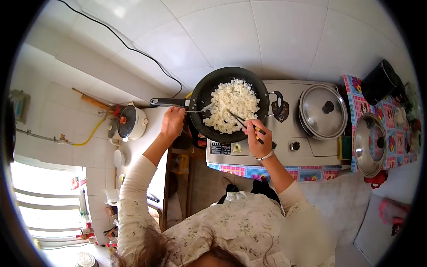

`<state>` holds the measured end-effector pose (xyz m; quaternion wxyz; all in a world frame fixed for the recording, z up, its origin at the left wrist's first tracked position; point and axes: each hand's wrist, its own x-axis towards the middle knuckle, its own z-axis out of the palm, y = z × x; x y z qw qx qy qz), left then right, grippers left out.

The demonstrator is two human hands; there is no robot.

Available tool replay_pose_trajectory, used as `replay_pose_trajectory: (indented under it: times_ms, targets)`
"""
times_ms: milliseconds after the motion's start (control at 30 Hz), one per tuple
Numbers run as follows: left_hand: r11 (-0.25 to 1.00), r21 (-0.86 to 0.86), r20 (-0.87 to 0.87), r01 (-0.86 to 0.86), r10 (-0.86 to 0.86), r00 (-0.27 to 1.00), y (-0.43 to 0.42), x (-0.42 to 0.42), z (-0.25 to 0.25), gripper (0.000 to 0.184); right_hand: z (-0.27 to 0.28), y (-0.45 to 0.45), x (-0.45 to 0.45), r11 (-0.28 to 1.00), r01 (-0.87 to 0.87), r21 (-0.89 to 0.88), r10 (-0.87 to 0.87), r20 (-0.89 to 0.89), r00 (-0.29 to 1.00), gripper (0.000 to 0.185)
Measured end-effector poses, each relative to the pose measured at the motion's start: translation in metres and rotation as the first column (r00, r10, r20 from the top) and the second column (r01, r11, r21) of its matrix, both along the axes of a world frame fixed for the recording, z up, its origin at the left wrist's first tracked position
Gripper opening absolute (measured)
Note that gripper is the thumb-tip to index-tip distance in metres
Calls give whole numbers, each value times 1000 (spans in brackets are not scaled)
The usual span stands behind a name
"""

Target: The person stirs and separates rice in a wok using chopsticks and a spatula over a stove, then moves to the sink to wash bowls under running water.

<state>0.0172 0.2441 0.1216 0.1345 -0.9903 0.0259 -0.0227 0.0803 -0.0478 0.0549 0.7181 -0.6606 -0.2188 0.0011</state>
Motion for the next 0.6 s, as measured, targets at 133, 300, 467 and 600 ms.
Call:
replay_pose_trajectory:
  times_ms: [133, 300, 467, 600]
  targets:
    - [999, -6, 26, 43, -43, 999, 1, 1, -6, 8, 22, -2, -1, 987, -155, 30, 158, -173, 972, 22]
    - [955, 224, -128, 194, -169, 977, -27, 2, 7, 8, 46, 16, 13, 947, -287, 144, 313, -204, 928, 24]
    - [923, 283, -95, 262, -245, 965, -33, -5, 3, 11, 44, 20, 34, 946, -281, 159, 318, -310, 896, 23]
    - [947, 203, -49, 250, -245, 968, -30, -12, 10, 11, 33, 11, 48, 986, -145, 78, 161, -286, 945, 21]
